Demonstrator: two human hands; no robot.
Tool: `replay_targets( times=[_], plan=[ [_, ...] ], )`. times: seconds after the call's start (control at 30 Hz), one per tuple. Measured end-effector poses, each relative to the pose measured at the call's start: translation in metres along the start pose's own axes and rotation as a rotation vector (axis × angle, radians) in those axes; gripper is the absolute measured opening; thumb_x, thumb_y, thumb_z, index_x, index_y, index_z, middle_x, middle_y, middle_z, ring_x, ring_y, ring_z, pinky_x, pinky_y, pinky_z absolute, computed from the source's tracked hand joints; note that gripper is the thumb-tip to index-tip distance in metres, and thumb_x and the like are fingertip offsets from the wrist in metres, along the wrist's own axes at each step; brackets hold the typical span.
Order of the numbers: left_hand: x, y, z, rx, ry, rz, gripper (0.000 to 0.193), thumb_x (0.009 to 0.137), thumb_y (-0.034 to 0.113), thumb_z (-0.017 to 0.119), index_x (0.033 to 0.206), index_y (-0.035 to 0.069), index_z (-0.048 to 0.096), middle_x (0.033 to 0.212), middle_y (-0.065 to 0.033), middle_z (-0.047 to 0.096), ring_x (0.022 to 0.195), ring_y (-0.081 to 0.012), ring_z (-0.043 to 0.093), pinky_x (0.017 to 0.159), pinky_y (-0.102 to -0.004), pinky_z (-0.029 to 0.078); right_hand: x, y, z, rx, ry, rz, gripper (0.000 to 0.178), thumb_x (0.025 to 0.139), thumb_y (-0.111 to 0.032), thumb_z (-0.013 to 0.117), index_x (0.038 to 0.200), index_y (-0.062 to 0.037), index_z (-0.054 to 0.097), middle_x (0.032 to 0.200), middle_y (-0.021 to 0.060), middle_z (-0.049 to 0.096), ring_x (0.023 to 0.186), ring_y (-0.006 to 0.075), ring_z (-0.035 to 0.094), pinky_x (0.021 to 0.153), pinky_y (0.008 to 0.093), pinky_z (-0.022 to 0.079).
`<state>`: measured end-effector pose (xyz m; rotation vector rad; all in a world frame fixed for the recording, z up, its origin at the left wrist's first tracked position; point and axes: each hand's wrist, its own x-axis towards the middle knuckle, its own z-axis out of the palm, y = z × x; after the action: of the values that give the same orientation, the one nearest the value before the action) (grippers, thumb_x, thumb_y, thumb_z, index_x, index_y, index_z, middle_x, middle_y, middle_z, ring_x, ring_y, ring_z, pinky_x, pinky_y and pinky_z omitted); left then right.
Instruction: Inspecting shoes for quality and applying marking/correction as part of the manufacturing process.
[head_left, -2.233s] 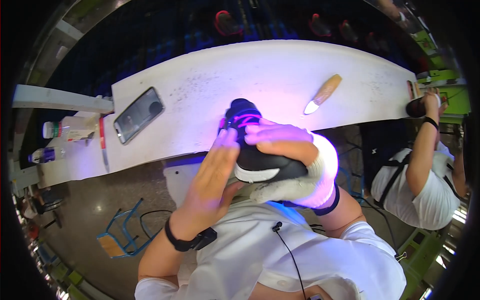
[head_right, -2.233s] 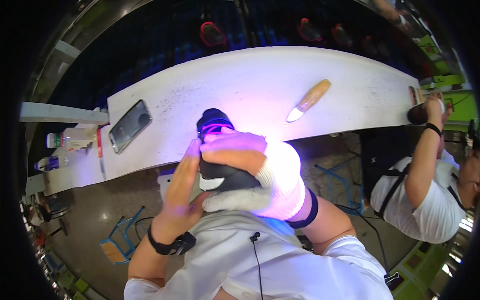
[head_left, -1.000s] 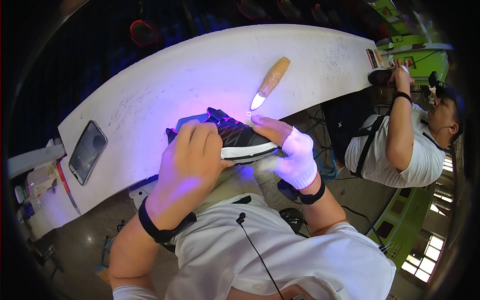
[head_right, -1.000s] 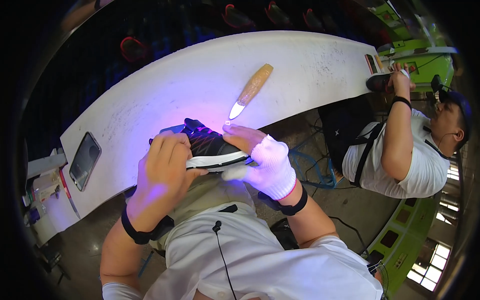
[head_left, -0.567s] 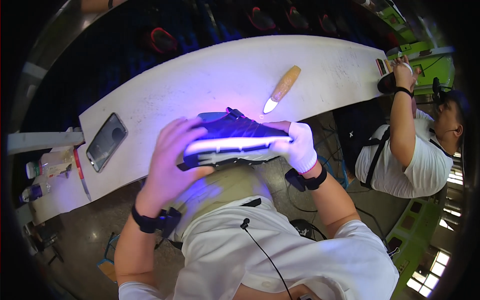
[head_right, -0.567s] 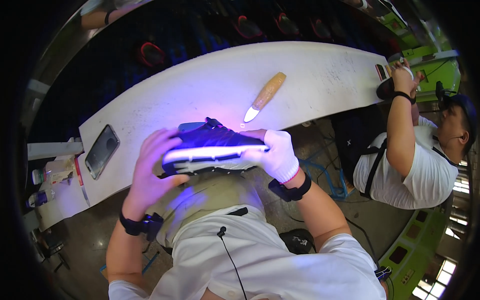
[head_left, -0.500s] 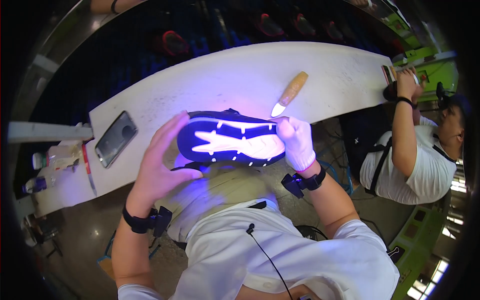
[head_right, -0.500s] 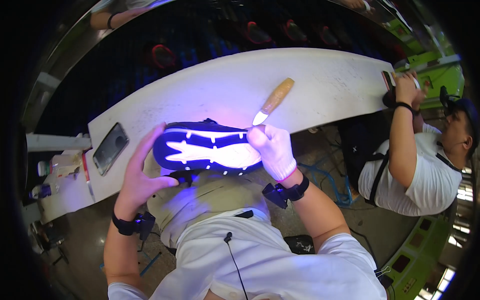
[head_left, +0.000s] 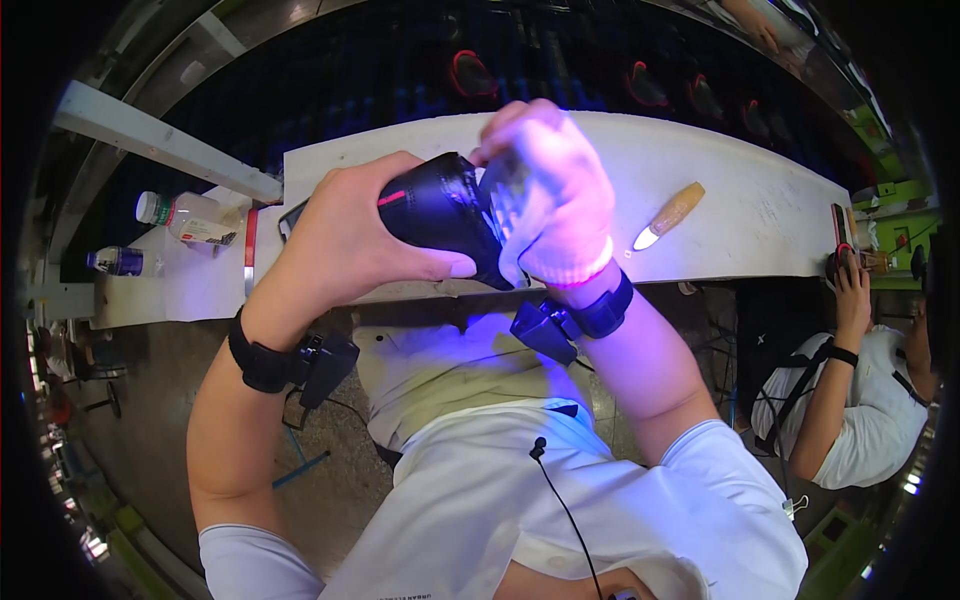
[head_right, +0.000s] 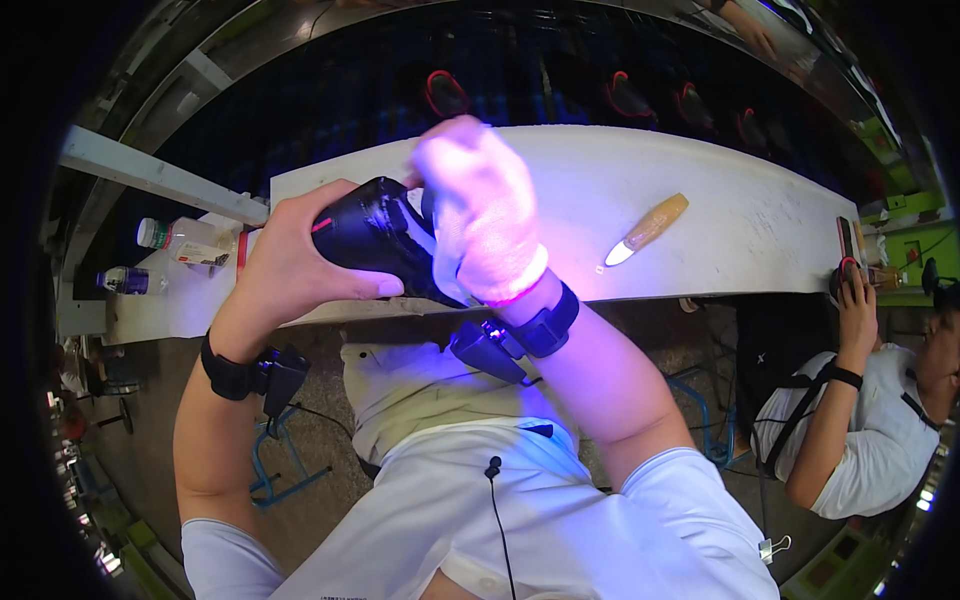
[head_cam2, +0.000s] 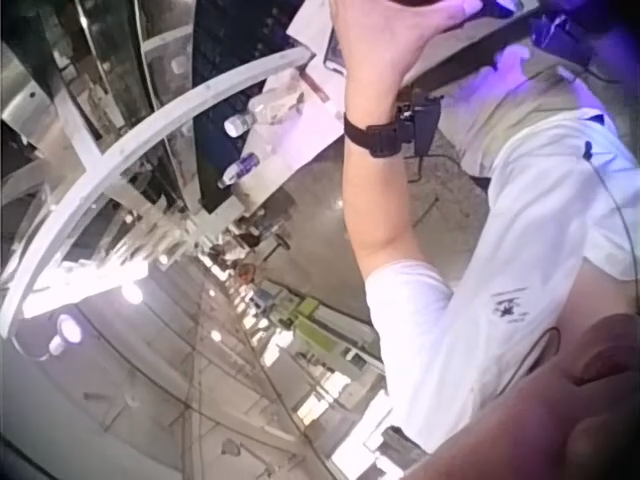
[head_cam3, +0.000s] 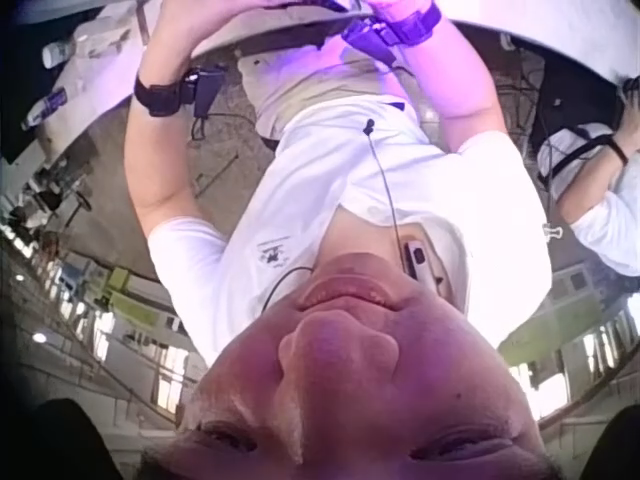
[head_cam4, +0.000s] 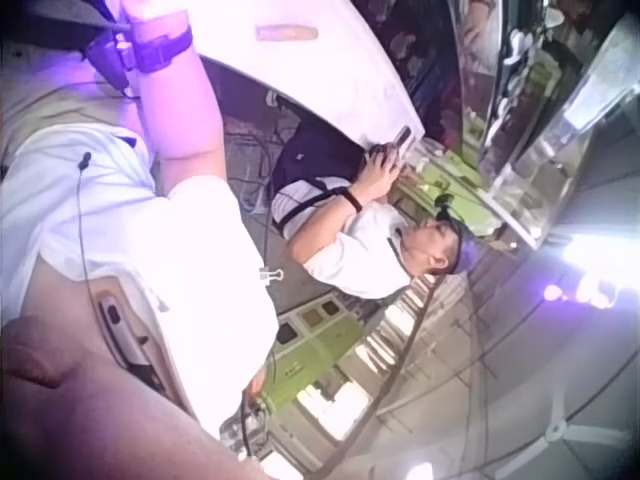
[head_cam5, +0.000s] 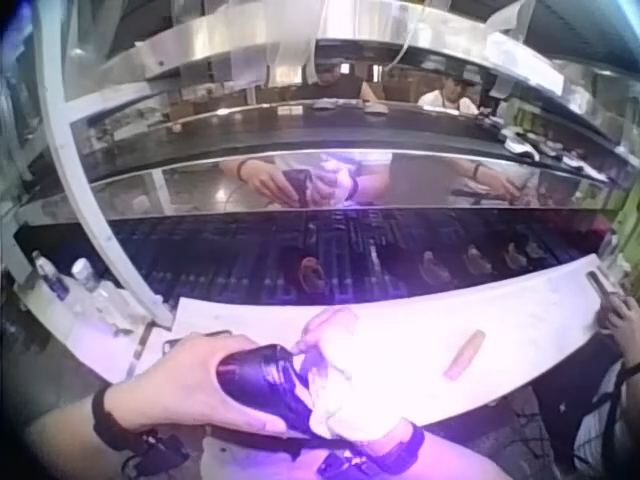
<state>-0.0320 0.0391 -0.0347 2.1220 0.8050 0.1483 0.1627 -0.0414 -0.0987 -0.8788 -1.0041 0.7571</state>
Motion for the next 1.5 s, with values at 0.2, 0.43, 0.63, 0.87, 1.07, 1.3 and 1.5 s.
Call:
replay_targets(
  times=[0.2, 0.43, 0.63, 0.87, 1.07, 1.3, 1.5],
  plan=[
    [-0.013, -0.007, 0.012, -0.221, 0.152, -0.131, 0.056, 0.07, 0.023, 0.098, 0.111, 0.0, 0.069, 0.092, -0.0043, 0.074, 0.078, -0.012, 0.071, 0.073, -0.0288, 0.057, 0.017, 0.012, 0.018, 0.827, 0.086, 0.414, 0.014, 0.1, -0.016, 0.062, 0.098, -0.0033, 0.067, 0.088, 0.0043, 0.059, 0.078, 0.0164, 0.057, 0.078, 0.0318, 0.05],
    [0.012, 0.019, 0.013, -0.019, 0.129, -0.114, 0.057, 0.074, 0.021, 0.097, 0.118, -0.002, 0.069, 0.095, -0.0065, 0.077, 0.076, -0.012, 0.074, 0.07, -0.0265, 0.059, 0.023, -0.01, 0.0, 0.14, -0.266, 0.3, 0.016, 0.098, -0.018, 0.059, 0.103, -0.0031, 0.062, 0.104, 0.0004, 0.055, 0.094, 0.0078, 0.054, 0.084, 0.0222, 0.045],
    [0.041, 0.055, 0.032, 0.442, 0.058, 0.056, 0.07, 0.065, 0.044, 0.1, 0.105, -0.004, 0.069, 0.084, -0.018, 0.076, 0.073, -0.031, 0.077, 0.07, -0.0387, 0.06, 0.01, -0.027, -0.041, -0.011, -0.212, 0.185, 0.025, 0.096, -0.025, 0.056, 0.106, -0.0032, 0.06, 0.112, 0.0053, 0.051, 0.104, 0.0144, 0.049, 0.097, 0.0278, 0.04],
    [0.006, 0.071, 0.067, 0.509, -0.033, 0.372, 0.076, 0.07, 0.052, 0.096, 0.109, -0.004, 0.062, 0.072, -0.0136, 0.067, 0.061, -0.0287, 0.073, 0.054, -0.0387, 0.056, -0.043, -0.055, -0.06, -0.133, -0.158, 0.12, 0.098, 0.103, -0.08, 0.031, 0.145, 0.0048, 0.056, 0.126, 0.0134, 0.064, 0.118, 0.0281, 0.063, 0.112, 0.0437, 0.044],
    [-0.011, 0.054, 0.047, 0.723, -0.079, 0.816, 0.061, 0.072, 0.046, 0.09, 0.105, 0.0, 0.068, 0.074, -0.0079, 0.061, 0.057, -0.0228, 0.063, 0.05, -0.0366, 0.052, -0.084, -0.06, -0.059, -0.471, -0.575, -0.088, 0.077, 0.092, -0.047, 0.064, 0.15, 0.0021, 0.052, 0.145, 0.0245, 0.062, 0.142, 0.0412, 0.055, 0.124, 0.0562, 0.035],
    [-0.084, -0.001, 0.029, -0.212, -0.069, 0.236, 0.112, 0.064, 0.047, 0.102, 0.151, 0.005, 0.045, 0.167, -0.0291, 0.029, 0.15, -0.042, 0.042, 0.12, -0.0474, 0.04, -0.103, -0.004, -0.026, -0.901, -0.398, -0.1, 0.114, 0.067, -0.063, 0.089, 0.151, 0.0038, 0.052, 0.149, 0.029, 0.057, 0.136, 0.0483, 0.057, 0.114, 0.0535, 0.046],
    [-0.12, -0.039, 0.084, -0.622, 0.312, -0.036, 0.062, 0.078, 0.01, 0.092, 0.128, 0.003, 0.057, 0.166, -0.027, 0.035, 0.142, -0.0311, 0.052, 0.117, -0.0433, 0.043, -0.103, 0.005, 0.008, -0.875, -0.418, -0.098, 0.098, 0.064, -0.056, 0.09, 0.139, -0.0004, 0.064, 0.134, 0.0214, 0.068, 0.117, 0.0398, 0.068, 0.101, 0.0504, 0.053]
  ],
)
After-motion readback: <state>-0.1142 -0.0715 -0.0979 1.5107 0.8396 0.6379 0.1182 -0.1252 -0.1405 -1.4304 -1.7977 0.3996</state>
